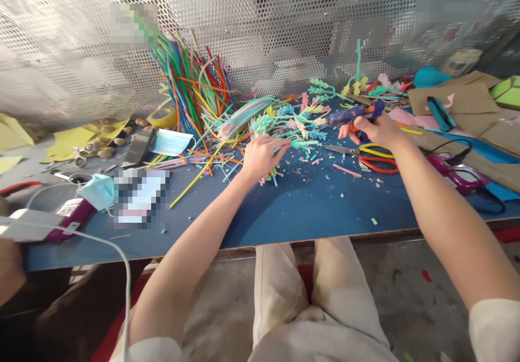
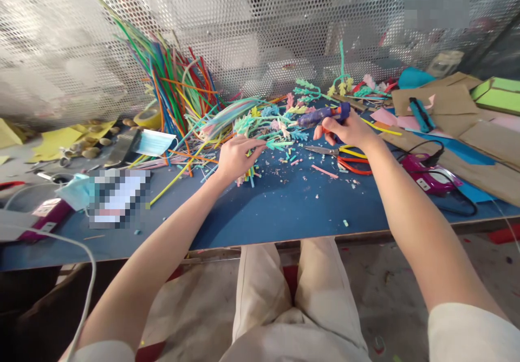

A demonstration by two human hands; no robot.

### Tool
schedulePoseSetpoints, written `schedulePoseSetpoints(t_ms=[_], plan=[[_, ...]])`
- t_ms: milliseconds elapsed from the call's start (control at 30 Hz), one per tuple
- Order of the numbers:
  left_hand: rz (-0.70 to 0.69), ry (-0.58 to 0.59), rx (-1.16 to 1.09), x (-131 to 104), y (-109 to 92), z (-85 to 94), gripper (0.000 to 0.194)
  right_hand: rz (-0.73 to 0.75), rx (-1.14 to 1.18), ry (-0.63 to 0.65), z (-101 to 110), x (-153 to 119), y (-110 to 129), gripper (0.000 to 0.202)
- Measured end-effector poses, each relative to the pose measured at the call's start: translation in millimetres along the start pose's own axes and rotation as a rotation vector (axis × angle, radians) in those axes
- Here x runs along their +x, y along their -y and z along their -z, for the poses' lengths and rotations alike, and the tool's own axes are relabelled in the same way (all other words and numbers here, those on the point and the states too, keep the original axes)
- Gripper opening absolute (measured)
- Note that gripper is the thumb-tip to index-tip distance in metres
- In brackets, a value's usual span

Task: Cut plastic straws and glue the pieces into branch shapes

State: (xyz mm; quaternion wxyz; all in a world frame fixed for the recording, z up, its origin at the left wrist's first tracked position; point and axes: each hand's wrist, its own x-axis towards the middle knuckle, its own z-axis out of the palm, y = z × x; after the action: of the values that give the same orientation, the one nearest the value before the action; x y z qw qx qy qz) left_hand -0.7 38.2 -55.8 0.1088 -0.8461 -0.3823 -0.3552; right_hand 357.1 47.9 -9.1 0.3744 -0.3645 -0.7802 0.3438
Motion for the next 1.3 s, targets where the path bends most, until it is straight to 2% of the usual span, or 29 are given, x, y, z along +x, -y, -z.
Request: schedulePoseSetpoints(t_ms=[167, 333, 600, 933, 1133, 1300], plan=[[-0.031, 0.056, -0.029, 0, 1, -1.5, 0.032, -0.006, -0.043, 0.106, -15, 1, -2, 0.059], [-0.067, 0.095, -0.050, 2, 1, -1.3, 0.033, 0.018, -0.106, 0.167, -21, 5, -10, 0.057], [-0.137, 0.074, -0.031, 2, -1, 1.5, 0.032, 0.010, -0.097, 0.176, -28, 5, -3, 0.055], [-0.106, 0.102, -0.041, 2, -1, 2.4, 0.033, -0.023, -0.065, 0.154, -28, 5, 1, 0.059], [-0.102, 0.099, -0.014, 2, -1, 2.7, 0.033, 0.019, -0.070, 0.178, -27, 4, -7, 0.062], [-0.094, 0.103, -0.010, 2, -2, 2.9, 0.031, 0.021, -0.112, 0.180, -25, 4, -4, 0.063]])
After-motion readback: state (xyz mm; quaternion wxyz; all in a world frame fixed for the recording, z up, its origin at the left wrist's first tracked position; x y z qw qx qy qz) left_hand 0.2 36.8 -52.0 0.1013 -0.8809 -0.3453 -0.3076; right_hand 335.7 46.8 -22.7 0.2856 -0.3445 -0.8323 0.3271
